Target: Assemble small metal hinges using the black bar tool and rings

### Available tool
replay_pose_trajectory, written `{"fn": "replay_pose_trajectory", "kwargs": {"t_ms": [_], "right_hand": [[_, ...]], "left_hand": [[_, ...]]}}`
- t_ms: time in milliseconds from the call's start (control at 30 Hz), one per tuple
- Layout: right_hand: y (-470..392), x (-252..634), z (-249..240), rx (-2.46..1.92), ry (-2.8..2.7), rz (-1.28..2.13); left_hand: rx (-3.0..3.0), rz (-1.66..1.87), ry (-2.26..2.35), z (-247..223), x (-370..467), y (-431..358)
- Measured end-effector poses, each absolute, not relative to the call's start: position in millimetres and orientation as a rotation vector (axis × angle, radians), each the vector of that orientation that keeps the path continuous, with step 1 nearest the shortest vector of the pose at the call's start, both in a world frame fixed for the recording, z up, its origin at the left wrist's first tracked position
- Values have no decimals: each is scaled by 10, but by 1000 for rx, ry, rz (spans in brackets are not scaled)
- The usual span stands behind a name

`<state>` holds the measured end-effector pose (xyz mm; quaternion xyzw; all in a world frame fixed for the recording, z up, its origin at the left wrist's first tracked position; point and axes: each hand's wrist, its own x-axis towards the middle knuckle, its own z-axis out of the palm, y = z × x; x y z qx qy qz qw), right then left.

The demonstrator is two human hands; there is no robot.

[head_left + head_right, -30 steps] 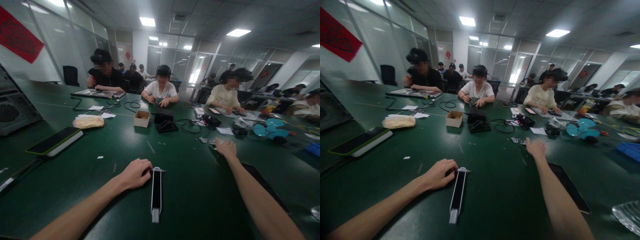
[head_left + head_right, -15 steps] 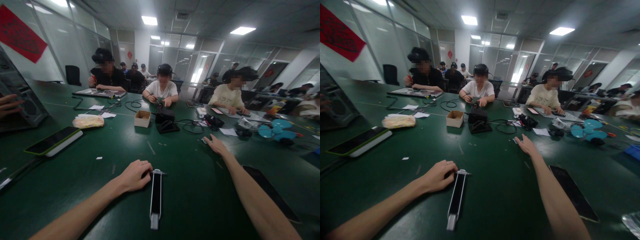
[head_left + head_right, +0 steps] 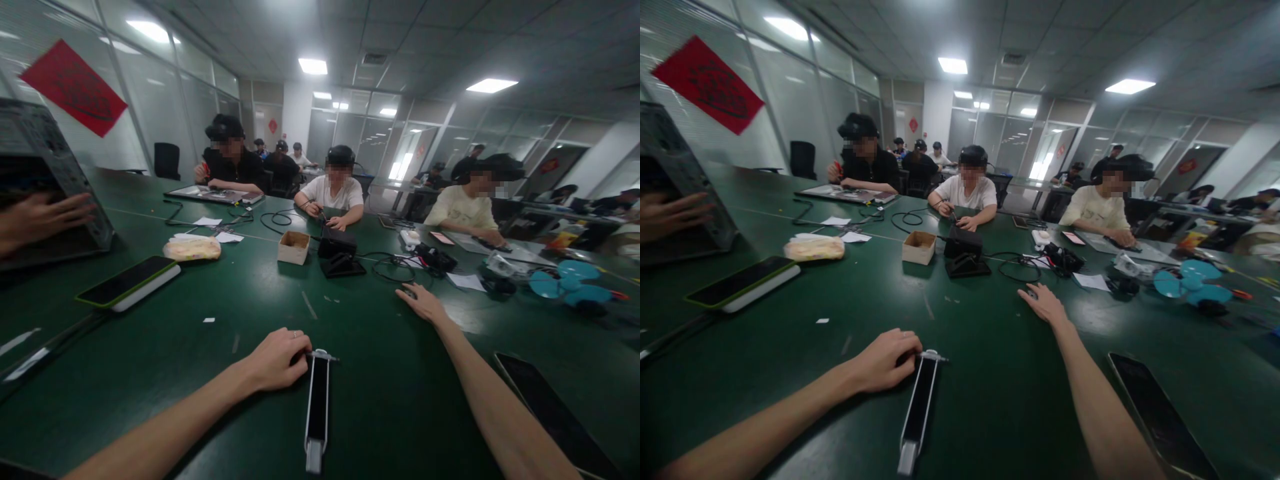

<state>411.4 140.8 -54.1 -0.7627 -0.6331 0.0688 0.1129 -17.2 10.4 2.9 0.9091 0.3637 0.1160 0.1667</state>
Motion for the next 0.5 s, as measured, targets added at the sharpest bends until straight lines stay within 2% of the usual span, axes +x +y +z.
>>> {"fn": "replay_pose_trajectory", "kwargs": {"t_ms": [500], "right_hand": [[1329,3886,-575,-2212,-1798,122]], "left_hand": [[2595,342,1053,31,-176,85]]}}
